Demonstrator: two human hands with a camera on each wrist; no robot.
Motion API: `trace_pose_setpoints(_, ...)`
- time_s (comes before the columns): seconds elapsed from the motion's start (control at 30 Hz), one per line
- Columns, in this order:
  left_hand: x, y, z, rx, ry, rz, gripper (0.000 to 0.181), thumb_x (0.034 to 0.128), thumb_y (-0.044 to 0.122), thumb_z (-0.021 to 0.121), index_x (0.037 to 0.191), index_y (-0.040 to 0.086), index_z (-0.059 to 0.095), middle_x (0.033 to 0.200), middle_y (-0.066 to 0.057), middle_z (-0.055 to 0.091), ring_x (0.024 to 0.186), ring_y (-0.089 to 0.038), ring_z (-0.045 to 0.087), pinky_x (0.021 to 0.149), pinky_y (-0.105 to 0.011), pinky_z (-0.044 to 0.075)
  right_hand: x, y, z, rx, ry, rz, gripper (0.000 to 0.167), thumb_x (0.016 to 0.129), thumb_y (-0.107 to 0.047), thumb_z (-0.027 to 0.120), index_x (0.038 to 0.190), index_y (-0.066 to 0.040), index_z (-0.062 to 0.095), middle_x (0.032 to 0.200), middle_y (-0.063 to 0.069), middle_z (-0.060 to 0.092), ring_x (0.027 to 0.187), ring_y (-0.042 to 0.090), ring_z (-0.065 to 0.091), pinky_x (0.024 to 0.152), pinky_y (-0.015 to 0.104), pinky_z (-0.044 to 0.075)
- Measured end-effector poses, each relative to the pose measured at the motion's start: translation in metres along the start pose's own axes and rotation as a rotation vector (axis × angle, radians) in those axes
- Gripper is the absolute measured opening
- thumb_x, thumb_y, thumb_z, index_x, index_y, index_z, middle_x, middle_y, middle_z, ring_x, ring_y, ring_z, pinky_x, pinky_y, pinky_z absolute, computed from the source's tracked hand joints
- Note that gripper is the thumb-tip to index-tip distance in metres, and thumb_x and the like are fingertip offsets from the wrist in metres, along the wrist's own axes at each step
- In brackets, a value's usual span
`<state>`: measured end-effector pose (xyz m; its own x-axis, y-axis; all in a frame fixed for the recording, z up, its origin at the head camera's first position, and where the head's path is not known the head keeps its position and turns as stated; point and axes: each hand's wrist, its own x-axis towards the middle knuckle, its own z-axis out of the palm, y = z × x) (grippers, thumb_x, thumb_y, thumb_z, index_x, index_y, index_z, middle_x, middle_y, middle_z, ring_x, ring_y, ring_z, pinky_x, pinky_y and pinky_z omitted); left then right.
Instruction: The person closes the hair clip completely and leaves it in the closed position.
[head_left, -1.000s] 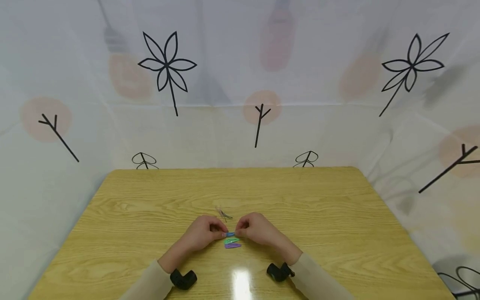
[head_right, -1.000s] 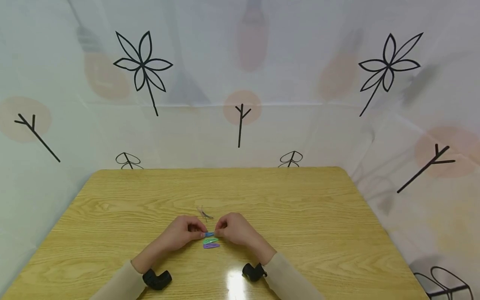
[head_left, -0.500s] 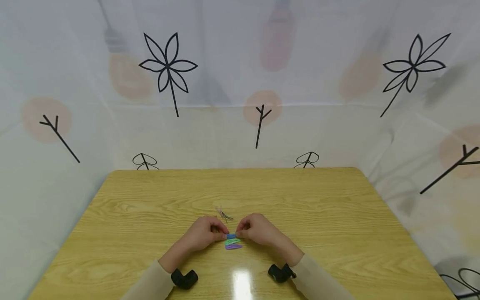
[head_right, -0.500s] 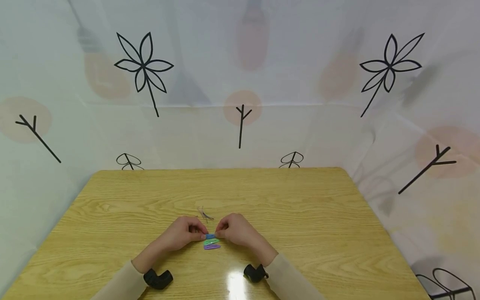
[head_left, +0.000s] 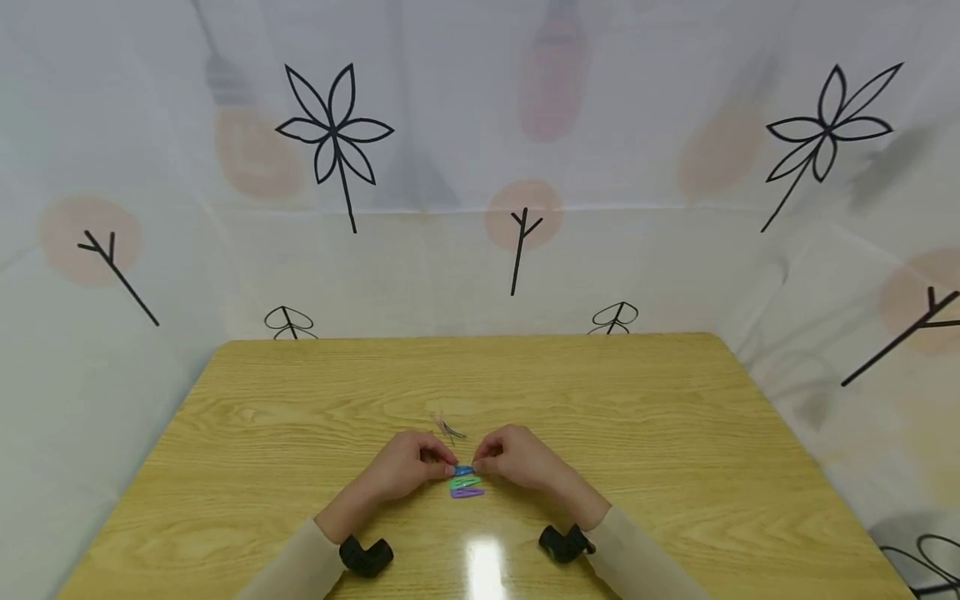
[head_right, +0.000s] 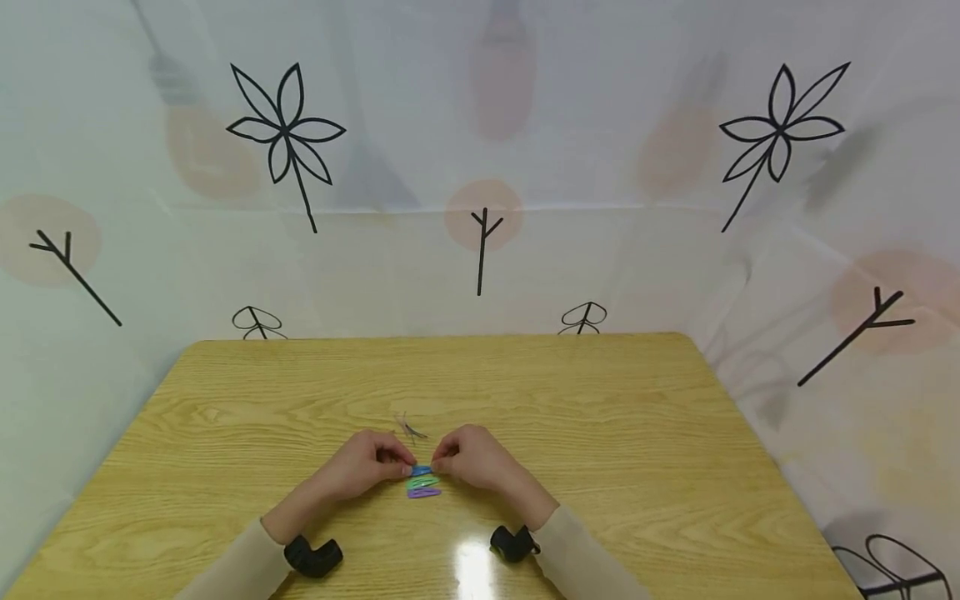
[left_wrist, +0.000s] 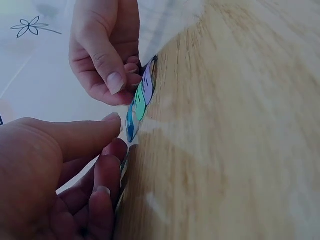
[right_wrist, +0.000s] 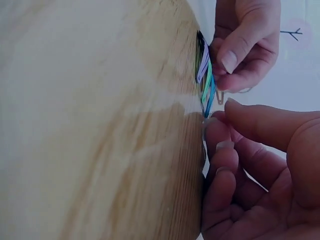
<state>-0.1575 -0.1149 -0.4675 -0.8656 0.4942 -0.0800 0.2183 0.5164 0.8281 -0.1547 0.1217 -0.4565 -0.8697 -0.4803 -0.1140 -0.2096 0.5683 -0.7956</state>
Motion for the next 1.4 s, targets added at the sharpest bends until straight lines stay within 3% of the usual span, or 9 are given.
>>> trace_pose_setpoints(0.33, 0.002, 0.005, 0.0, -0.06, -0.015, 0.039, 0.013, 0.0924, 0.022, 0.073, 0.101, 0.013, 0.077, 0.092, 0.007, 0.069, 0.078, -0.014, 0.059, 0.069, -0.029, 0.048, -0.001, 0.006, -0.005, 0.073, 0.038, -0.006, 0.008, 0.094, -0.018, 0.07, 0.093, -0.012, 0.076, 0.084, -0.006, 0.068, 0.076, 0.014, 0.056, 0.069, 0.031, 0.046)
trace_pose_setpoints(0.67, 0.001, 0.01, -0.002, -0.06, 0.046, 0.079, 0.012, 0.0928, 0.016, 0.072, 0.102, 0.011, 0.077, 0.09, 0.001, 0.068, 0.077, -0.016, 0.058, 0.067, -0.028, 0.047, 0.001, 0.004, -0.005, 0.084, 0.066, -0.021, 0.007, 0.093, -0.016, 0.071, 0.092, -0.01, 0.075, 0.083, -0.004, 0.067, 0.075, 0.014, 0.056, 0.068, 0.031, 0.046)
trace_pose_setpoints(1.17, 0.005, 0.01, -0.007, -0.1, 0.182, 0.067, 0.01, 0.0917, 0.016, 0.073, 0.1, 0.011, 0.076, 0.092, 0.004, 0.07, 0.081, -0.017, 0.06, 0.07, -0.03, 0.049, 0.01, -0.003, -0.005, 0.087, 0.157, -0.022, 0.005, 0.092, -0.012, 0.072, 0.092, -0.008, 0.075, 0.085, -0.002, 0.068, 0.076, 0.014, 0.057, 0.07, 0.031, 0.048)
trace_pose_setpoints(1.4, 0.008, 0.011, -0.012, -0.09, 0.209, 0.063, 0.011, 0.0933, 0.013, 0.071, 0.103, 0.011, 0.076, 0.092, 0.002, 0.069, 0.081, -0.019, 0.06, 0.068, -0.031, 0.049, 0.014, -0.005, -0.005, 0.085, 0.191, 0.0, 0.005, 0.093, -0.011, 0.071, 0.094, -0.008, 0.075, 0.084, -0.002, 0.067, 0.073, 0.014, 0.057, 0.065, 0.03, 0.047)
